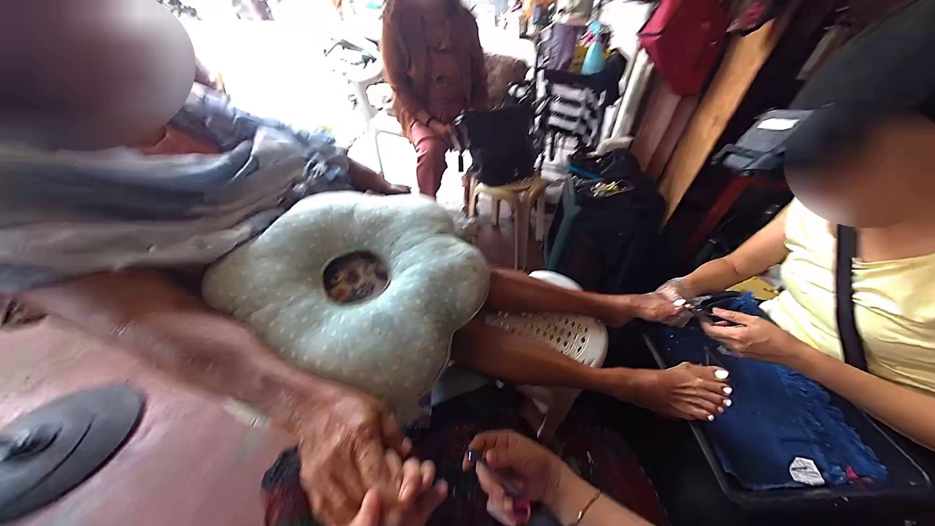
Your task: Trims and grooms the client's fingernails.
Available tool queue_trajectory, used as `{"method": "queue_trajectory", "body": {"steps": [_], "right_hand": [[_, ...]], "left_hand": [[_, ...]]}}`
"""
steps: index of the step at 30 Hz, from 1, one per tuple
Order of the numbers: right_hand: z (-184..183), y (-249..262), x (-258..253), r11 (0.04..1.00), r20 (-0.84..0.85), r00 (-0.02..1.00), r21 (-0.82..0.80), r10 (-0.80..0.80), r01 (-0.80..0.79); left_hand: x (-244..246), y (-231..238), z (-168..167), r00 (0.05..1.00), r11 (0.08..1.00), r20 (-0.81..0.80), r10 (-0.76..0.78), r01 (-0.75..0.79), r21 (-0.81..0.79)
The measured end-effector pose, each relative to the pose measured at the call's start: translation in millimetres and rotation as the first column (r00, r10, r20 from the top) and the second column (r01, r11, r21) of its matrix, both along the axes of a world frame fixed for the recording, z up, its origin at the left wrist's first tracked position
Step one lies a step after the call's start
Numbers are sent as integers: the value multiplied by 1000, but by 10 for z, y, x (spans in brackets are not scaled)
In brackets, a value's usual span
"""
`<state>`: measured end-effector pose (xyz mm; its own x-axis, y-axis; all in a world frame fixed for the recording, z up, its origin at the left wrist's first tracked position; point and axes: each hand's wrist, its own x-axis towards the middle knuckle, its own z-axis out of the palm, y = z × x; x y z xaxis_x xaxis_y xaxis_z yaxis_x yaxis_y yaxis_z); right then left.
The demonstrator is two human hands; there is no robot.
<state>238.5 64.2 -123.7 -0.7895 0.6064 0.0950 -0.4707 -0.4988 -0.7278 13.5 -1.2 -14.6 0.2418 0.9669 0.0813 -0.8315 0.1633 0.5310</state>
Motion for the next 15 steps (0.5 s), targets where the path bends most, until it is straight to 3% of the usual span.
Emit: {"method": "queue_trajectory", "body": {"steps": [2, 8, 12, 15], "right_hand": [[221, -63, -59, 999, 23, 1000, 48, -12, 10], [1045, -216, -204, 966, 84, 993, 252, -83, 59], [1267, -390, -254, 891, 187, 962, 443, -200, 99], [1358, -494, -299, 889, 260, 931, 441, -256, 121]], "left_hand": [[-30, 15, -230, 999, 999, 14, 33, -33, 9], [-16, -7, 22, 994, 996, -65, 93, -93, 2], [3, -39, 34, 996, 996, 0, 90, -90, 14], [15, -48, 52, 995, 997, 58, 81, -81, 9]]}}
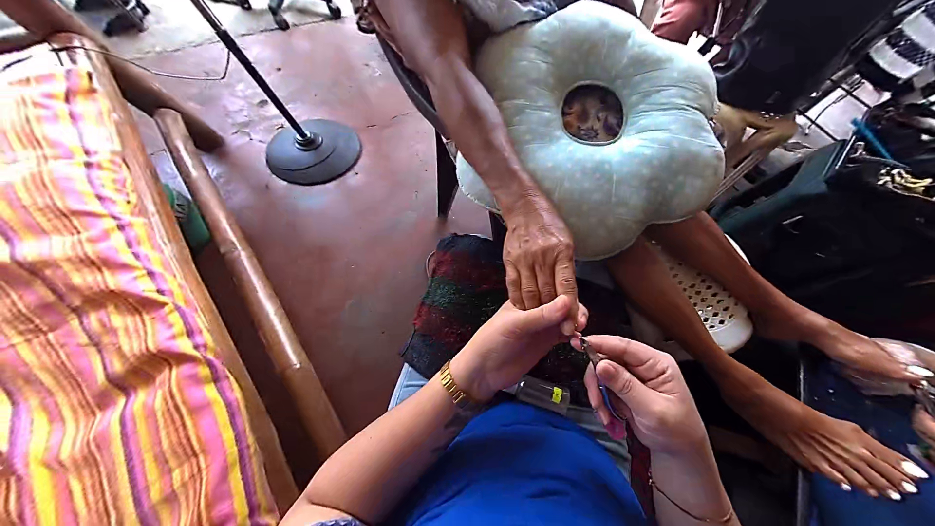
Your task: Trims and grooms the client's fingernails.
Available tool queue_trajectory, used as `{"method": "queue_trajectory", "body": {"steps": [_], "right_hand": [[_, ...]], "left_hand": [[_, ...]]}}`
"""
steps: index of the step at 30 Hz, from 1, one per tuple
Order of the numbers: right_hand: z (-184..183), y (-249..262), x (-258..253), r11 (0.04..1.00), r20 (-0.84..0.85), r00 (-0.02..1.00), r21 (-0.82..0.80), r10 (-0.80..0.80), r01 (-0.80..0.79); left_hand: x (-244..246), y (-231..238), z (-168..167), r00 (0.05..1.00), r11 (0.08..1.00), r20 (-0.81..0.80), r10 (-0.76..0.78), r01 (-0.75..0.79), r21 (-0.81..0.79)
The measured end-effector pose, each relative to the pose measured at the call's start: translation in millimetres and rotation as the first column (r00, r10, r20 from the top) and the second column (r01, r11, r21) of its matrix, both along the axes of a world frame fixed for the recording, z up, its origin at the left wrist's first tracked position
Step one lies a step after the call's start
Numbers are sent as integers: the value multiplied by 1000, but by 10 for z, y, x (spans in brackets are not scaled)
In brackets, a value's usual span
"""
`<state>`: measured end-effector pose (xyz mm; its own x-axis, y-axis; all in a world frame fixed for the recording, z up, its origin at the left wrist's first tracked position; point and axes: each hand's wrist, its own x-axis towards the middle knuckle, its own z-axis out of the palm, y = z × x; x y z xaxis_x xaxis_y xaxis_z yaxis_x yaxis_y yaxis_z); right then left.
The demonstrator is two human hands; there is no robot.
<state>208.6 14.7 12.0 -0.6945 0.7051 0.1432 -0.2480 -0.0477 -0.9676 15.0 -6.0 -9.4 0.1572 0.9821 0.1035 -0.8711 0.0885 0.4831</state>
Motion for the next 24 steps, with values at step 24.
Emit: {"method": "queue_trajectory", "body": {"steps": [24], "right_hand": [[52, -162, -164, 980, 24, 980, 23, -197, 196]], "left_hand": [[-20, -36, 38, 998, 998, 52, -21, 24, -65]]}}
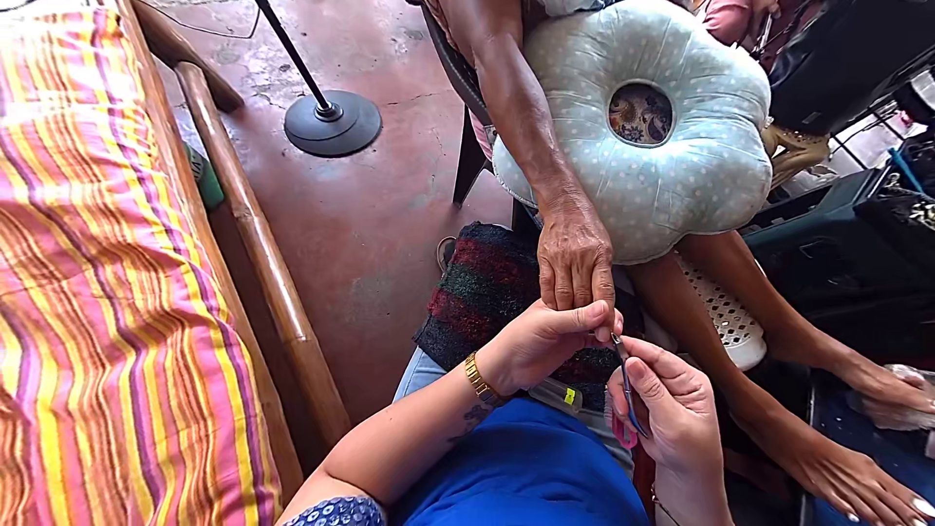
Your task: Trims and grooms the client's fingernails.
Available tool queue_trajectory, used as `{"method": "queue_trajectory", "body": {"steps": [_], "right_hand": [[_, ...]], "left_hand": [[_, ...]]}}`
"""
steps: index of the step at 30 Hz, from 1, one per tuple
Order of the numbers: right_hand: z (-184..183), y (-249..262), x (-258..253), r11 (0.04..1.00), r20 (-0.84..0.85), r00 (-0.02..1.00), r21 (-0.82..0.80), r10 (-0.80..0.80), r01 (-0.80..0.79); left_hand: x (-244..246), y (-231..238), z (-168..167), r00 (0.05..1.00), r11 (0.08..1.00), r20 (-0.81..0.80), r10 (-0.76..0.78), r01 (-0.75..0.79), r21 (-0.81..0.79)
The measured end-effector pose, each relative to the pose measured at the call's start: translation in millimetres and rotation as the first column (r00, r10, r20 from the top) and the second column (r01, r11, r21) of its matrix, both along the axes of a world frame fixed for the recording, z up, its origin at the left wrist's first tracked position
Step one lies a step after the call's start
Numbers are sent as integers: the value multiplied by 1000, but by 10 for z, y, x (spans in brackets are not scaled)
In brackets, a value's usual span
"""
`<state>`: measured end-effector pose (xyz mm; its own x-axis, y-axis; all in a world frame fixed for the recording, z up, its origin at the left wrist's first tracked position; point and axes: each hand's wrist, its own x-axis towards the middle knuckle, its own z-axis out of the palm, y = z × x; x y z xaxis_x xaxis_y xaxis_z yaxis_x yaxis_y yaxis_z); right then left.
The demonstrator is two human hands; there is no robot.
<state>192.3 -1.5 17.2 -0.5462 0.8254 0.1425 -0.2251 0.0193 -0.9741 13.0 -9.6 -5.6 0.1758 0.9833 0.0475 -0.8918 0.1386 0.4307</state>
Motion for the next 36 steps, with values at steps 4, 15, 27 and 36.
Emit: {"method": "queue_trajectory", "body": {"steps": [4, 15, 27, 36], "right_hand": [[-36, 25, -5, 1000, -23, 1000, 23, 20, -20], [206, 297, -265, 984, -356, 925, 155, 136, -85], [181, 696, -45, 565, 367, 632, 284, 683, -775], [-240, 361, 814, 890, 840, 429, -130, 333, -436]], "left_hand": [[1, 7, 0, 1000, 1000, -8, -2, 2, 5], [-21, -3, 6, 989, 998, -149, 15, -23, -54], [-54, -27, -48, 990, 999, -143, 16, -21, -31], [-50, 7, -73, 994, 1000, -112, -6, 4, -22]]}}
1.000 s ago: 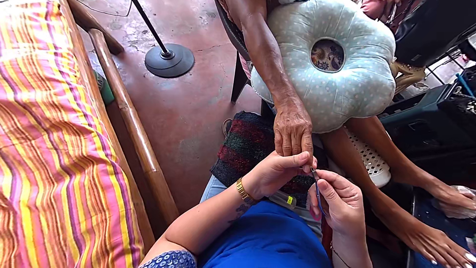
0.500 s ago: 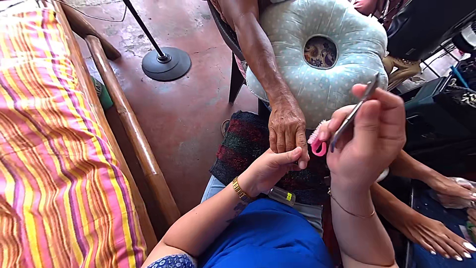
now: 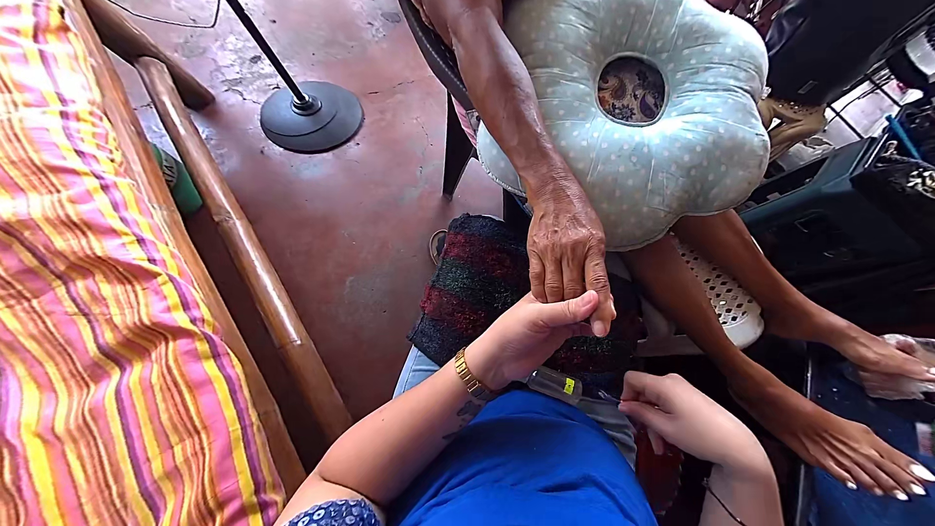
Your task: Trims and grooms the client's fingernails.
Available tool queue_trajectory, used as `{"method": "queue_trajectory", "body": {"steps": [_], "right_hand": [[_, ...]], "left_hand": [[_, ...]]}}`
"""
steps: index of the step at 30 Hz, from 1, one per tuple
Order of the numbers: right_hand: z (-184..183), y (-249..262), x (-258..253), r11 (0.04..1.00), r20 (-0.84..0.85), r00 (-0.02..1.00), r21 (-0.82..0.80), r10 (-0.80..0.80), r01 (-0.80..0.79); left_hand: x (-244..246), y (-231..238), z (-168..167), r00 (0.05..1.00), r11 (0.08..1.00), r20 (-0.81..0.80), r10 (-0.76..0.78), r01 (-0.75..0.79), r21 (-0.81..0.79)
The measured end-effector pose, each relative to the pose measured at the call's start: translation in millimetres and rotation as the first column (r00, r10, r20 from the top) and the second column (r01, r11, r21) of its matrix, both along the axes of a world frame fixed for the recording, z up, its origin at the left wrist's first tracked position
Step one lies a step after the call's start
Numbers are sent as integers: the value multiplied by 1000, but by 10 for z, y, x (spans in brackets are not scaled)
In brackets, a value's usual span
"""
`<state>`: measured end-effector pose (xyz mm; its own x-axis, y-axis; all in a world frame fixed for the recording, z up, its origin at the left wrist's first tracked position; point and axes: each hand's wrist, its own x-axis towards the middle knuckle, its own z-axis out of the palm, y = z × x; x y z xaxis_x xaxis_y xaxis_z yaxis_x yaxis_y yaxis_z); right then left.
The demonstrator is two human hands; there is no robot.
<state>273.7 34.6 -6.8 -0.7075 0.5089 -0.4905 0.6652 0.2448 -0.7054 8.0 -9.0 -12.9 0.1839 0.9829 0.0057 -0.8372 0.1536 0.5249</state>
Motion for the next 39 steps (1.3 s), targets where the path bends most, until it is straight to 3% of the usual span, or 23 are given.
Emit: {"method": "queue_trajectory", "body": {"steps": [1, 3, 5, 7, 15, 34, 36, 39], "right_hand": [[-9, -81, -20, 996, -282, 955, -48, -88, 78], [44, -243, -251, 938, -645, 690, -307, -329, 159], [134, -383, -487, 847, -733, 465, -526, -496, 75], [181, -474, -640, 776, -728, 381, -629, -570, -42], [170, -494, -807, 618, -631, 313, -771, -710, -154], [165, -467, -820, 576, -599, 315, -799, -736, -175], [170, -479, -831, 531, -568, 314, -823, -760, -203], [150, -494, -844, 381, -472, 313, -871, -824, -311]], "left_hand": [[4, 3, -10, 1000, 1000, 6, 1, -1, 9], [6, 15, -21, 1000, 1000, 10, -6, 6, 30], [8, 13, -13, 1000, 1000, 12, -5, 5, 27], [8, 4, -9, 1000, 1000, 1, -4, 4, 29], [26, -11, 17, 1000, 998, 1, -24, 24, 52], [25, -20, 26, 1000, 999, 1, -29, 29, -25], [25, -15, 30, 999, 999, -5, -32, 32, -23], [31, -15, 50, 1000, 999, -11, -26, 25, -36]]}}
